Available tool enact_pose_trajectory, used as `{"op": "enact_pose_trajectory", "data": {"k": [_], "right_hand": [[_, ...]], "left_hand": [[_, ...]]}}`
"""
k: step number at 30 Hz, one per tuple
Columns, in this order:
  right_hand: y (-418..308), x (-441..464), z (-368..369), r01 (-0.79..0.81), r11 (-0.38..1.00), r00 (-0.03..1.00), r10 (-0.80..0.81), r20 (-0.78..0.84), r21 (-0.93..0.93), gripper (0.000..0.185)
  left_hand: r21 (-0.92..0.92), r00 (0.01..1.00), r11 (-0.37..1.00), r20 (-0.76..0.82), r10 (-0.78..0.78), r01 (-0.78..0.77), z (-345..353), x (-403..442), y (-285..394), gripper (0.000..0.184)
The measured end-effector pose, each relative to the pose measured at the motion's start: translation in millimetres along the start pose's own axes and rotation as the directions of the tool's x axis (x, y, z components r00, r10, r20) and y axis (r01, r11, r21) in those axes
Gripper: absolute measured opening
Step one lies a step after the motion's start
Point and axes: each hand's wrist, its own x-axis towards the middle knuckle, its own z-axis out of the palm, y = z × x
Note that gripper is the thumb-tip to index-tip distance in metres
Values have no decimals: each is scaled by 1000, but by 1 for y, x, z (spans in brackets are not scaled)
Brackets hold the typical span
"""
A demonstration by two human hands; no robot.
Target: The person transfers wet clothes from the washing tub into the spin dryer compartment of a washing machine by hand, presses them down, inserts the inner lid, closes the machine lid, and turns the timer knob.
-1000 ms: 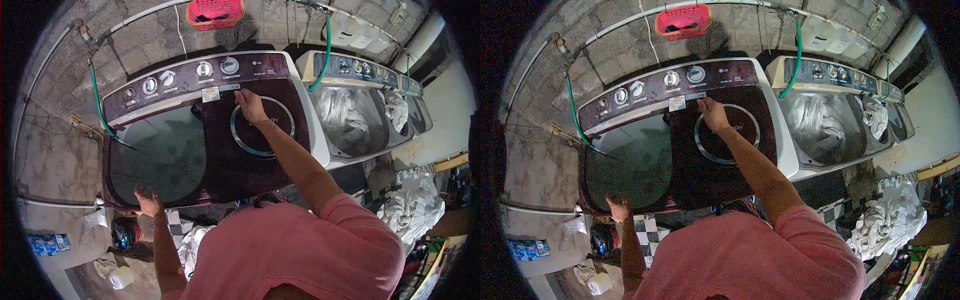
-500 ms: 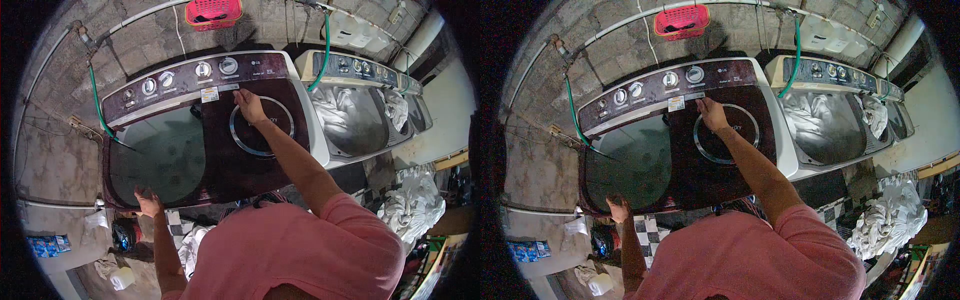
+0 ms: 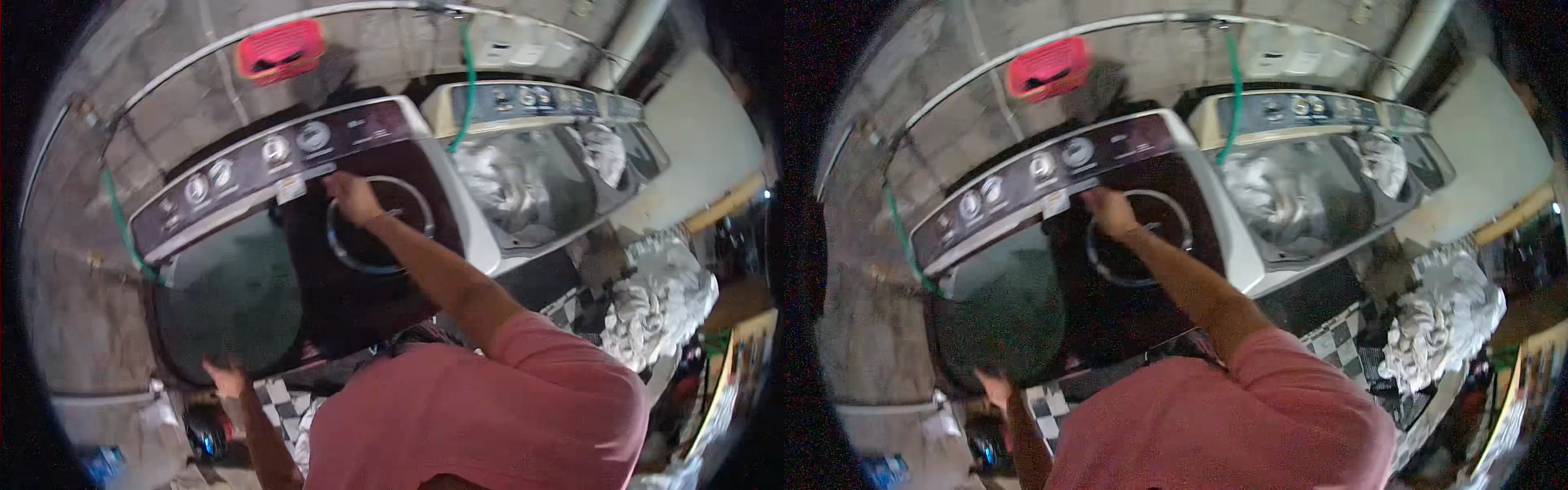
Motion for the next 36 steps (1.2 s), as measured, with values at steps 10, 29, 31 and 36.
{"op": "enact_pose_trajectory", "data": {"k": [10,29,31,36], "right_hand": [[-17,0,-9,-63,998,995,65,73,-22,22],[9,94,-8,123,746,992,-70,107,-654,23],[59,131,-7,402,-75,559,-770,309,-913,26],[-45,182,-44,377,865,684,-18,730,-331,23]], "left_hand": [[226,993,969,29,-113,104,-11,9,15,72],[51,996,995,-38,-79,80,-26,-3,39,65],[100,996,991,1,-87,86,-34,-7,44,63],[-112,985,994,-169,-23,4,-21,-5,38,56]]}}
